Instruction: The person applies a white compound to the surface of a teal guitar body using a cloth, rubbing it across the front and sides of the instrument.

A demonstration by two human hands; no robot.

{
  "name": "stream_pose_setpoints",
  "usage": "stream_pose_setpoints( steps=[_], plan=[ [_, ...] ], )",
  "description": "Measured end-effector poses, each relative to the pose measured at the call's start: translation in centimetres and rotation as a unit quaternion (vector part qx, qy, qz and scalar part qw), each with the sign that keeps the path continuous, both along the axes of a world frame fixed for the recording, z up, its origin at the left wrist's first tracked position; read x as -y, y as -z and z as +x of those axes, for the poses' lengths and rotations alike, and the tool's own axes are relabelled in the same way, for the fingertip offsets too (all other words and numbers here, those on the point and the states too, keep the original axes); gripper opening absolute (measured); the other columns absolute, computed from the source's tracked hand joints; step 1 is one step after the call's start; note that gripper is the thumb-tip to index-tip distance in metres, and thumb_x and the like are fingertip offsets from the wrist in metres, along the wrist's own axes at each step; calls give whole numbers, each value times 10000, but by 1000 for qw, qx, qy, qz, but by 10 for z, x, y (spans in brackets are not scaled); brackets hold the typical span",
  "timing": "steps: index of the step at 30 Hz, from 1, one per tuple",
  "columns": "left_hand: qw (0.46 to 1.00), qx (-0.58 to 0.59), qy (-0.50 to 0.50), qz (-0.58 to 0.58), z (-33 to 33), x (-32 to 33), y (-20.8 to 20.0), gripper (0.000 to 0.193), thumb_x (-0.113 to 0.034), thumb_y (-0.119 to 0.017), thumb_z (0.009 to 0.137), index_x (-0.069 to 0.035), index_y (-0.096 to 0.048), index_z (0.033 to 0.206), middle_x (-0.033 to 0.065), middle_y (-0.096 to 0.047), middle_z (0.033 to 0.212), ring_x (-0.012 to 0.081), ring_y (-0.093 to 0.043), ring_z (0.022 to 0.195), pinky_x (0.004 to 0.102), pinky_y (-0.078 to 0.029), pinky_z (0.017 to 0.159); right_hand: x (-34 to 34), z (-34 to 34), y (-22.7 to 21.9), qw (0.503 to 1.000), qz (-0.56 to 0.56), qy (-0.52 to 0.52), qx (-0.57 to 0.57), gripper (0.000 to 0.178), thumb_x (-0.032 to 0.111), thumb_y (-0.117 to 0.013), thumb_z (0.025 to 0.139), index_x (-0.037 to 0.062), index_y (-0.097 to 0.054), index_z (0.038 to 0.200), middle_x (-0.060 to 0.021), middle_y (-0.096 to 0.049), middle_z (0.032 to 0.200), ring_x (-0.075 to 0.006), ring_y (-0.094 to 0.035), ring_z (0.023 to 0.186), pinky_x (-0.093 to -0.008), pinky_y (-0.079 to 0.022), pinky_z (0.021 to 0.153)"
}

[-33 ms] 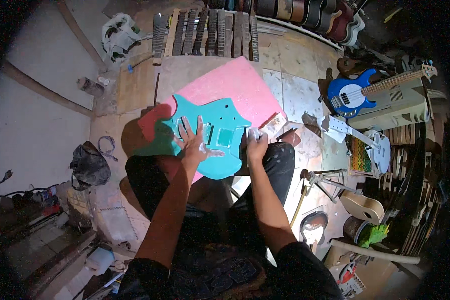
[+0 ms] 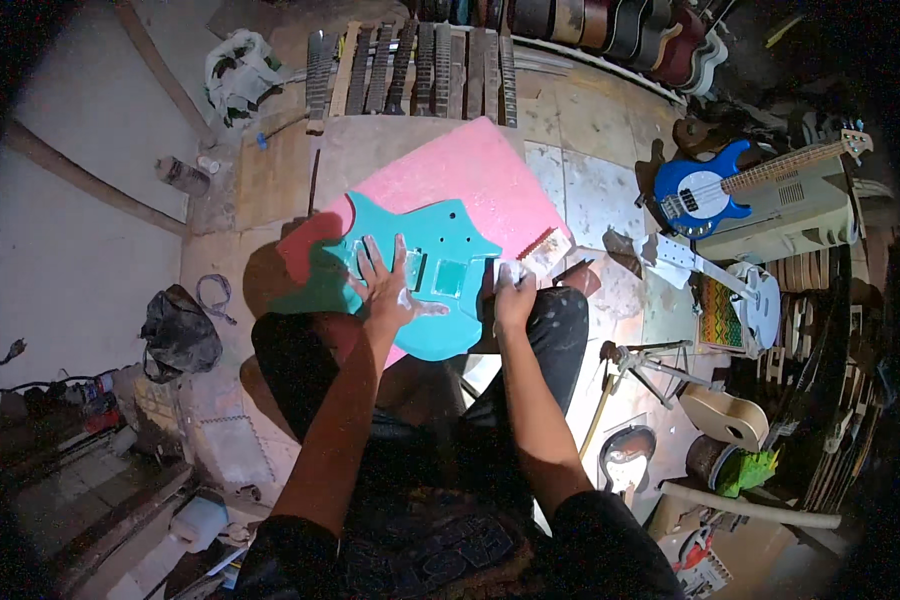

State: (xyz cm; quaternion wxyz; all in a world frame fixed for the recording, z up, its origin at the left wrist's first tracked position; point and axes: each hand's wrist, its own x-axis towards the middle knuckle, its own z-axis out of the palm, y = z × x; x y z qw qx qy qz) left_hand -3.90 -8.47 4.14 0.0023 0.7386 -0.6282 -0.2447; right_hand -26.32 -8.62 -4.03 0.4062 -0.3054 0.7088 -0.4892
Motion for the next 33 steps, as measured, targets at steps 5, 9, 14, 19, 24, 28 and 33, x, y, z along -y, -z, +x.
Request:
stream_pose_setpoints(
  steps=[5, 9, 14, 19, 24, 28, 33],
  plan=[
    [994, -3, -9, -109, 9, -18, 9, 1461, -794, -849, 500, -191, -202, 1662, 353, -27, 1674, 554, -6, 1546, 745, -28, 1179, -26, 22, -70, 940, 119, -29, 320, 292, 218, -716, 962, 60, -574, 1162, -21, -656, 927, -109, -610, 739, -257, -476, 560],
    [968, -22, 105, -227, -14, -43, 24, 1028, -648, -803, 717, -153, -455, 1548, 280, -242, 1656, 500, -139, 1548, 690, -70, 1217, -62, 16, -62, 960, 120, -113, 228, 404, 166, -722, 884, 21, -572, 1231, -84, -659, 1026, -154, -627, 845, -314, -513, 674],
    [952, 12, 293, -88, -60, -85, 12, 965, -538, -837, 725, -144, -473, 1528, 177, -268, 1666, 442, -155, 1558, 664, -121, 1239, -53, 11, -58, 952, 35, -38, 302, 214, 276, -552, 989, 92, -627, 1070, -23, -600, 868, -138, -560, 697, -299, -466, 593],
    [929, 143, 307, -150, -68, -86, 44, 901, -397, -880, 707, -244, -481, 1500, 140, -236, 1675, 441, -114, 1563, 754, -148, 1188, -44, -7, -9, 972, -5, 12, 235, 226, 302, -552, 1020, 113, -634, 1112, -7, -587, 917, -143, -587, 782, -332, -508, 646],
    [948, 163, 251, -107, -74, -91, 29, 783, -215, -822, 783, -306, -476, 1480, 170, -218, 1674, 495, -109, 1551, 827, -176, 1124, -42, 2, -15, 983, 28, 12, 183, 276, 313, -593, 1021, 95, -621, 1189, -6, -622, 906, -138, -595, 719, -334, -537, 649],
    [940, 188, 230, -165, -66, -97, 41, 693, -161, -767, 824, -297, -502, 1450, 214, -248, 1654, 564, -123, 1523, 855, -201, 1086, -44, 15, -55, 967, 29, 27, 253, 286, 265, -706, 969, 31, -699, 1133, -47, -717, 989, -136, -655, 823, -316, -541, 702],
    [935, 177, 262, -163, -66, -94, 37, 548, -157, -656, 908, -293, -523, 1422, 226, -290, 1634, 584, -172, 1505, 871, -205, 1064, -42, 9, -64, 979, 61, 5, 194, 263, 204, -795, 900, 38, -721, 1090, -34, -728, 974, -130, -667, 801, -303, -542, 649]
  ],
)
